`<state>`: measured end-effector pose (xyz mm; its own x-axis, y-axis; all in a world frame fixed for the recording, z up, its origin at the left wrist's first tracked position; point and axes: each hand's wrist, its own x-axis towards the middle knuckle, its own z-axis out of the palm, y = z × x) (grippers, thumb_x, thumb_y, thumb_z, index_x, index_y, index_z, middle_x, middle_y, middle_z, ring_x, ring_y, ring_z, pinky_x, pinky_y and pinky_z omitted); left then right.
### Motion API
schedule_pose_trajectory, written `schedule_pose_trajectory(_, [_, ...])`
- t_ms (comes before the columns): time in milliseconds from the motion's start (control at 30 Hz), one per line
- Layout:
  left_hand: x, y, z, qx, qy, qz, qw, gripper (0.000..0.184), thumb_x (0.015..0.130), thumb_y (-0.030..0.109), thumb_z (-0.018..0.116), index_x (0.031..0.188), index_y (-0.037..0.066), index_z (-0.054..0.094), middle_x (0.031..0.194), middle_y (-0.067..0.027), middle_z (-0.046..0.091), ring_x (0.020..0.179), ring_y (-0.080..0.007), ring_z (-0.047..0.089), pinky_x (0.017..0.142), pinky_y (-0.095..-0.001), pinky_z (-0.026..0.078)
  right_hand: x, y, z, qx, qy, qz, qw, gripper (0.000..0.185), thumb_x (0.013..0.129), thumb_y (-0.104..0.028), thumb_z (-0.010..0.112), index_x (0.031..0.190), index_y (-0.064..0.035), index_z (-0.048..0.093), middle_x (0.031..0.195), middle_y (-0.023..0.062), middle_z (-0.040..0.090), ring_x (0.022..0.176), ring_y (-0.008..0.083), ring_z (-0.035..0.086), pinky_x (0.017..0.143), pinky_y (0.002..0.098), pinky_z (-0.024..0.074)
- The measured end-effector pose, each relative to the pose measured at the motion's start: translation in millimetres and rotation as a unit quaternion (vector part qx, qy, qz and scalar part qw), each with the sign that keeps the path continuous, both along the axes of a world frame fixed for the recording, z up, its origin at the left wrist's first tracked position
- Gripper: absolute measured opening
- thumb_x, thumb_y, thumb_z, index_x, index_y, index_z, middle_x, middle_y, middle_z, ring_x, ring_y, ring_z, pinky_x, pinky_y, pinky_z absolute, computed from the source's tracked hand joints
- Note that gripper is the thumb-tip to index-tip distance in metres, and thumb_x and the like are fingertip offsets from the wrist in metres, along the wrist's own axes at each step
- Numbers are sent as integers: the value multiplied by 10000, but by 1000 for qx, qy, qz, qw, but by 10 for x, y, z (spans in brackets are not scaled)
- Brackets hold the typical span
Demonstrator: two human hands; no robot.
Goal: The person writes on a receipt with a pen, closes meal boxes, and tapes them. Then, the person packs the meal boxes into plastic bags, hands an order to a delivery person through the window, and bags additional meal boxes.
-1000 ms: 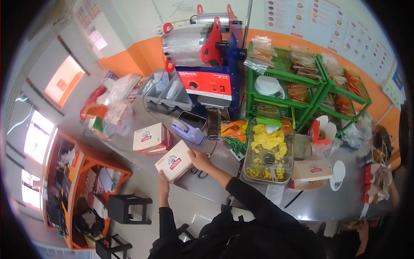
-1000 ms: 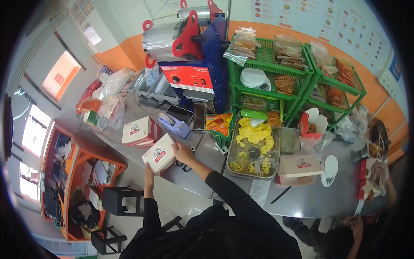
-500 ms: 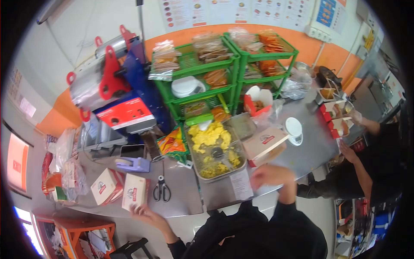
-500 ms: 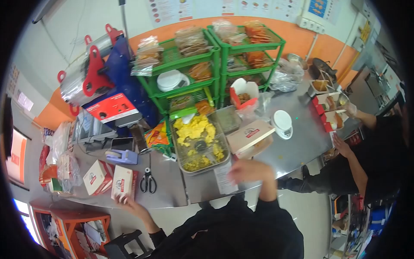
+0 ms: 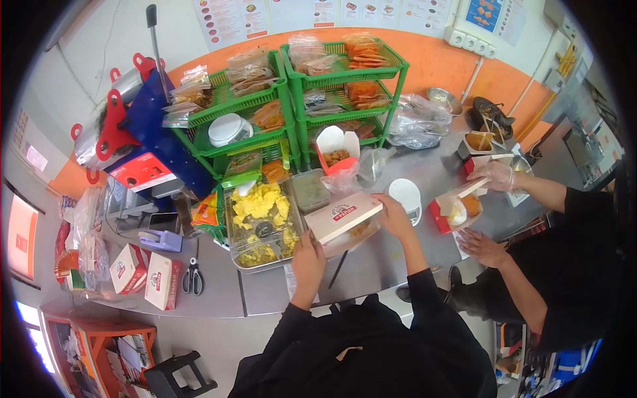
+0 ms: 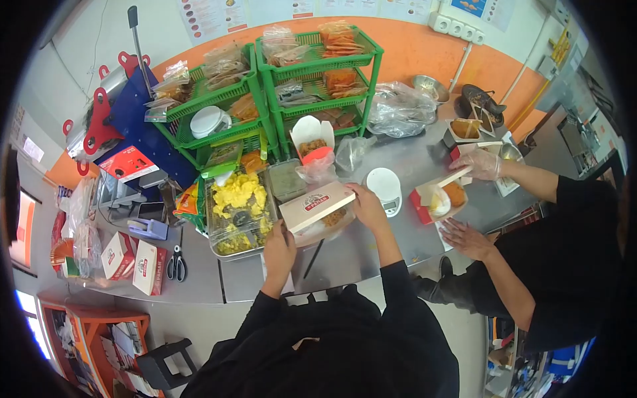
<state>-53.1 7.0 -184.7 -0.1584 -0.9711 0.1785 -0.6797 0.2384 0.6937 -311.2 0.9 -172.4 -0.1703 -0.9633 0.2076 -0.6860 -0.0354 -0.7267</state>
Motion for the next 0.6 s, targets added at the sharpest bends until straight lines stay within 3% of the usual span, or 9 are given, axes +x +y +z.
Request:
schedule_pose_trajectory(67, [-58, 37, 77, 17, 12, 5, 1000, 349, 832, 99, 536, 1154, -18, 473, 1019, -223, 572, 914, -389, 573, 789, -445, 467, -84, 10, -9, -12, -19, 22, 1000, 413, 804, 36, 419, 1198, -30, 523, 1098, 203, 604, 1041, 373, 569, 887, 372, 437])
schedule_pose_trajectory(200, [-181, 62, -174, 24, 131, -6, 991, 333, 866, 91, 462, 1173, -32, 421, 1036, -272, 563, 928, -401, 579, 815, -437, 460, -183, 66, -47, 84, -77, 25, 993, 427, 840, 16, 375, 1254, -47, 462, 1088, 213, 600, 1037, 373, 567, 919, 373, 419])
schedule_pose_trajectory(300, [-229, 16, -201, 94, 189, 20, 977, 323, 907, 130, 416, 1183, -37, 395, 1038, -275, 568, 915, -377, 591, 824, -413, 457, -232, 60, -23, 97, -88, 47, 990, 429, 868, -13, 361, 1288, -64, 434, 1113, 213, 589, 1061, 358, 560, 940, 370, 407])
schedule_pose_trajectory(433, [-224, -91, -43, 91, 223, 41, 970, 373, 950, 217, 396, 1225, -34, 376, 986, -222, 593, 889, -296, 598, 818, -360, 453, -300, -48, -46, 106, -59, 85, 989, 410, 893, -58, 371, 1298, -77, 437, 1167, 194, 574, 1088, 334, 555, 951, 362, 400])
schedule_pose_trajectory(533, [-146, -122, -78, 151, 178, 16, 972, 410, 944, 222, 413, 1260, -35, 367, 973, -191, 585, 871, -257, 586, 805, -340, 452, -355, -59, 9, 124, -67, 117, 983, 396, 906, -95, 377, 1296, -87, 443, 1180, 181, 575, 1094, 324, 555, 956, 358, 397])
schedule_pose_trajectory(600, [-155, -113, -245, 144, 248, 20, 958, 427, 942, 227, 425, 1274, -36, 368, 980, -165, 576, 874, -236, 576, 802, -333, 449, -370, -23, 19, 116, -94, 124, 981, 375, 922, -151, 373, 1286, -101, 450, 1134, 193, 588, 1062, 332, 567, 924, 370, 410])
